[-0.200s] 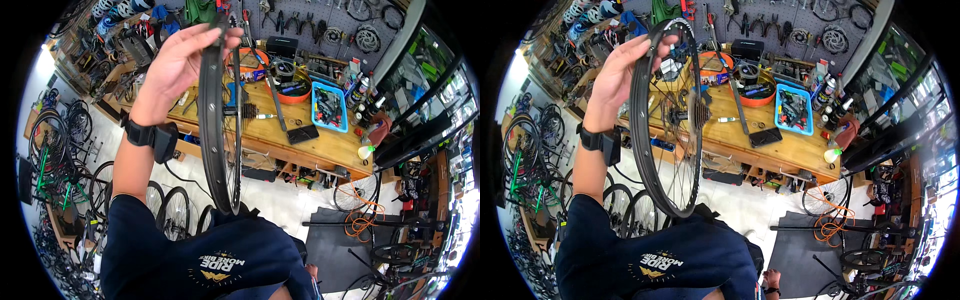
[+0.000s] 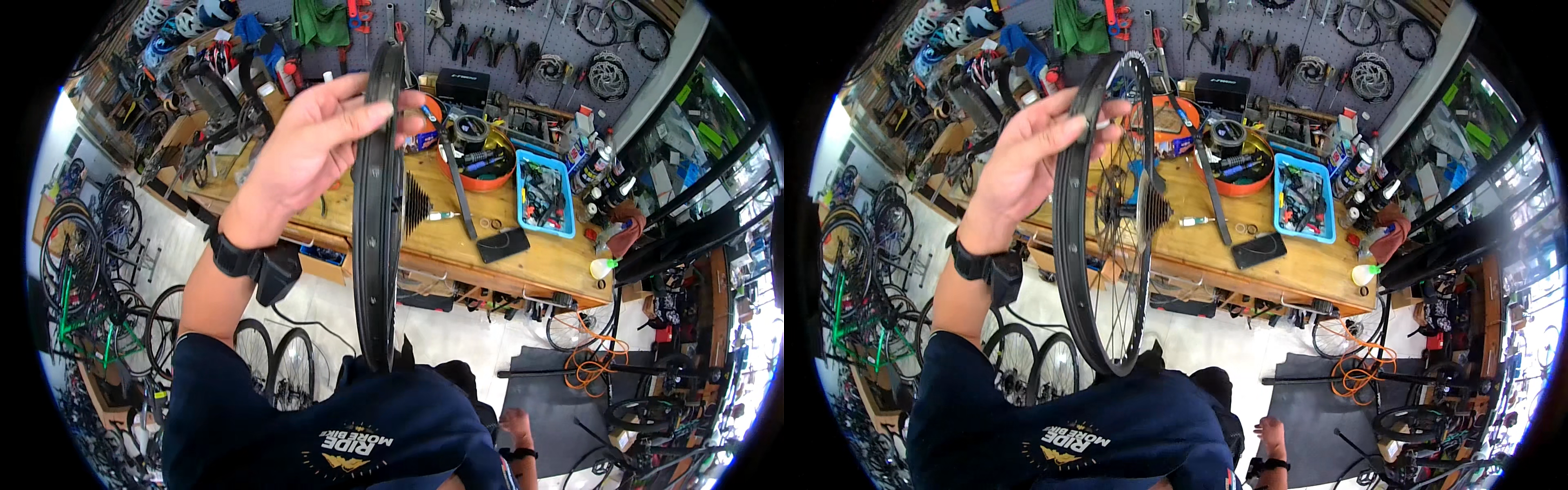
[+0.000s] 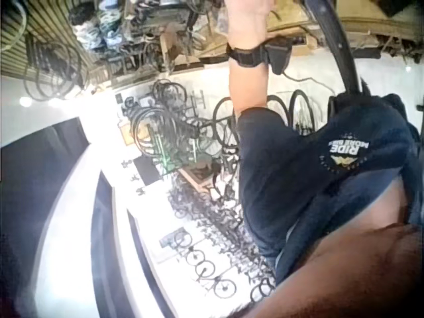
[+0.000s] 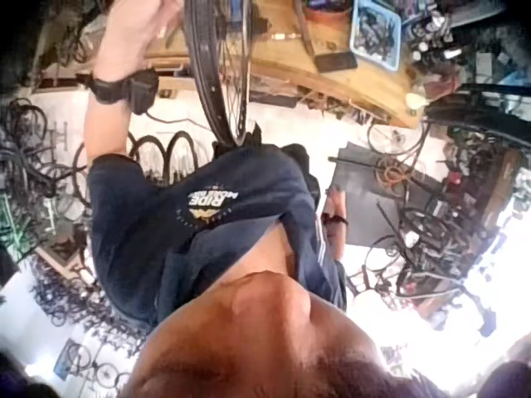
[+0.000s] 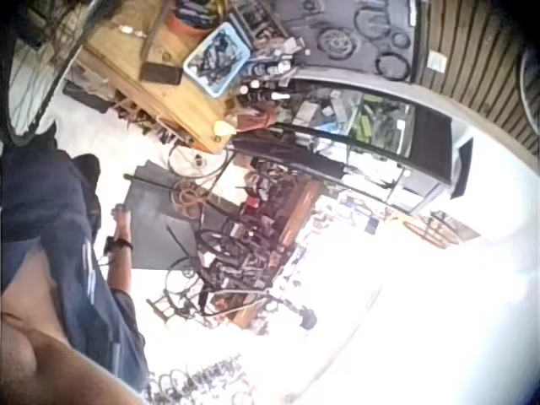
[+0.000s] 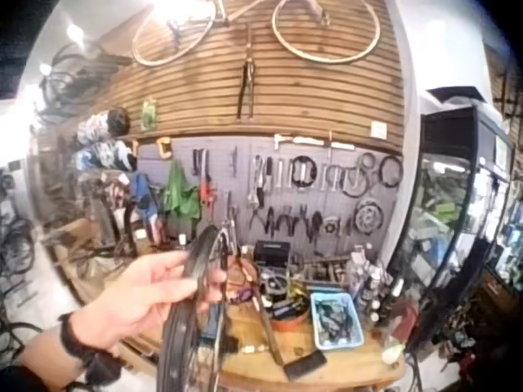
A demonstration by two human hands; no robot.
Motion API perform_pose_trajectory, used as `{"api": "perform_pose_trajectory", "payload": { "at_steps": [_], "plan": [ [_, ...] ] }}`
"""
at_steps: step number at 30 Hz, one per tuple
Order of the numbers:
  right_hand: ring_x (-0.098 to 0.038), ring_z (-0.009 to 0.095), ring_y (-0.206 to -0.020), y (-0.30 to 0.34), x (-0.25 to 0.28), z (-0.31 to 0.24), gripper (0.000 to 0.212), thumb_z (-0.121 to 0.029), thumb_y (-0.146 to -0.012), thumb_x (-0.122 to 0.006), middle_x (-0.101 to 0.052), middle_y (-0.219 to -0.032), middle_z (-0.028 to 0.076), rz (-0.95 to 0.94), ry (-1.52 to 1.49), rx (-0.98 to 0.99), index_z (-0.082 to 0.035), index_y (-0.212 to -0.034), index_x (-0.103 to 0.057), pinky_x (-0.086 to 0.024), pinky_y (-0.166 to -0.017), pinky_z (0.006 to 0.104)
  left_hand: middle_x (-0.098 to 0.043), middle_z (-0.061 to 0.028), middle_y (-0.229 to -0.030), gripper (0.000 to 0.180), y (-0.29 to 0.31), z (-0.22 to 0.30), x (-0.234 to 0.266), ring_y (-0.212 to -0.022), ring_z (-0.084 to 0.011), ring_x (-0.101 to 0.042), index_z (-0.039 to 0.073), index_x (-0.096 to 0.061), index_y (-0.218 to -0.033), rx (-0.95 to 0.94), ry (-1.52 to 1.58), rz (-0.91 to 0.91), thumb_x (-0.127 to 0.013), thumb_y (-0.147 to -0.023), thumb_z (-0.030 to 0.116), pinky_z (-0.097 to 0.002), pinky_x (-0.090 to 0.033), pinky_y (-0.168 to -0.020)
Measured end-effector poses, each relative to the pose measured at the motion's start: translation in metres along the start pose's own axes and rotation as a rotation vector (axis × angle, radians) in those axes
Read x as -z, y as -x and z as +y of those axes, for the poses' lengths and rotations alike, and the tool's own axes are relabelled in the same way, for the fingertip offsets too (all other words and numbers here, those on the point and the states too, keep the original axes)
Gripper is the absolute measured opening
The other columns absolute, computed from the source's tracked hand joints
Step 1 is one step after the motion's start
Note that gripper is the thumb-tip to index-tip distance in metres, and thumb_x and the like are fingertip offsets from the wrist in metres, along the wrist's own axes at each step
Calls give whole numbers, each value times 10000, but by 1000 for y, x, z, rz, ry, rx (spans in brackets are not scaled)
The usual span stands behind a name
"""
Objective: The person holds a bicycle wheel, spins it by hand, and places it onto a truing stand to align the rim.
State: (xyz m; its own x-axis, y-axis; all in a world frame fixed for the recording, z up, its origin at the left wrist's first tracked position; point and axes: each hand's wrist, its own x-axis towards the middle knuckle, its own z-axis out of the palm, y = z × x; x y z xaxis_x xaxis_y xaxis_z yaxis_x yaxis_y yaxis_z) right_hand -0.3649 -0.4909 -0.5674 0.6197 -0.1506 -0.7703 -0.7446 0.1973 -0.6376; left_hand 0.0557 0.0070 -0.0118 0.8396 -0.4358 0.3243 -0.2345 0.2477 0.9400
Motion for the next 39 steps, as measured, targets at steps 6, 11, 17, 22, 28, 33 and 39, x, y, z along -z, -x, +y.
{"api": "perform_pose_trajectory", "payload": {
  "at_steps": [6, 11, 17, 22, 28, 33, 39],
  "plan": [
    [-678, 177, -745, -17, -105, -234, 215, -142, -954, -569, -707, -900, 126, -78, 294, 320, 27, -1086, -589, -526, -652, 285, -555, -211, -1353, 539, -17, -11, 38, -1102, -192, -653, -86, -413, -1397, 76, 89, 78, -620, -957, 145, -286, -568, -922],
    [-646, 185, -809, -93, -211, -418, 249, -161, -942, -600, -668, -877, 114, -271, 623, 751, 40, -1087, -589, -526, -737, 328, -526, -247, -1381, 520, -40, -11, 66, -1009, -150, -670, -101, -402, -1415, 87, 114, 160, -569, -980, 131, -259, -578, -885],
    [-656, 386, -891, -187, -377, -593, 394, -280, -885, -646, -679, -954, 227, -294, 763, 948, 32, -1122, -602, -514, -796, 412, -560, -201, -1344, 665, -32, 13, 45, -1123, -245, -614, -34, -355, -1471, 135, -298, 497, -656, -914, 169, -328, -494, -954],
    [-603, 450, -1066, -268, -468, -659, 603, -332, -859, -672, -585, -1171, 313, 105, 1060, 1119, 33, -1299, -480, -491, -919, 485, -414, -282, -1457, 968, -4, 4, 8, -1315, -361, -485, -27, -124, -1540, 311, -496, 560, -724, -848, 285, -447, -349, -1116],
    [-627, 432, -1058, -299, -530, -684, 452, -270, -934, -641, -593, -1176, 297, 131, 1211, 793, 33, -1211, -452, -538, -877, 474, -486, -313, -1347, 864, -3, -2, 11, -1238, -381, -537, -56, -153, -1520, 281, -679, 570, -640, -866, 227, -479, -394, -1072],
    [-655, 445, -944, -349, -525, -683, 354, -245, -912, -650, -671, -982, 288, 200, 1067, 905, 40, -1083, -531, -530, -836, 497, -538, -289, -1272, 864, -13, -4, 11, -1193, -360, -565, -74, -210, -1489, 275, -640, 667, -653, -842, 288, -462, -423, -1040],
    [-658, 474, -873, -304, -504, -707, 374, -289, -864, -685, -667, -840, 306, 175, 731, 1310, 77, -936, -653, -521, -780, 504, -543, -286, -1244, 858, -15, -7, 21, -1179, -355, -572, -82, -204, -1490, 280, -661, 708, -637, -858, 304, -470, -426, -1039]
  ]
}}
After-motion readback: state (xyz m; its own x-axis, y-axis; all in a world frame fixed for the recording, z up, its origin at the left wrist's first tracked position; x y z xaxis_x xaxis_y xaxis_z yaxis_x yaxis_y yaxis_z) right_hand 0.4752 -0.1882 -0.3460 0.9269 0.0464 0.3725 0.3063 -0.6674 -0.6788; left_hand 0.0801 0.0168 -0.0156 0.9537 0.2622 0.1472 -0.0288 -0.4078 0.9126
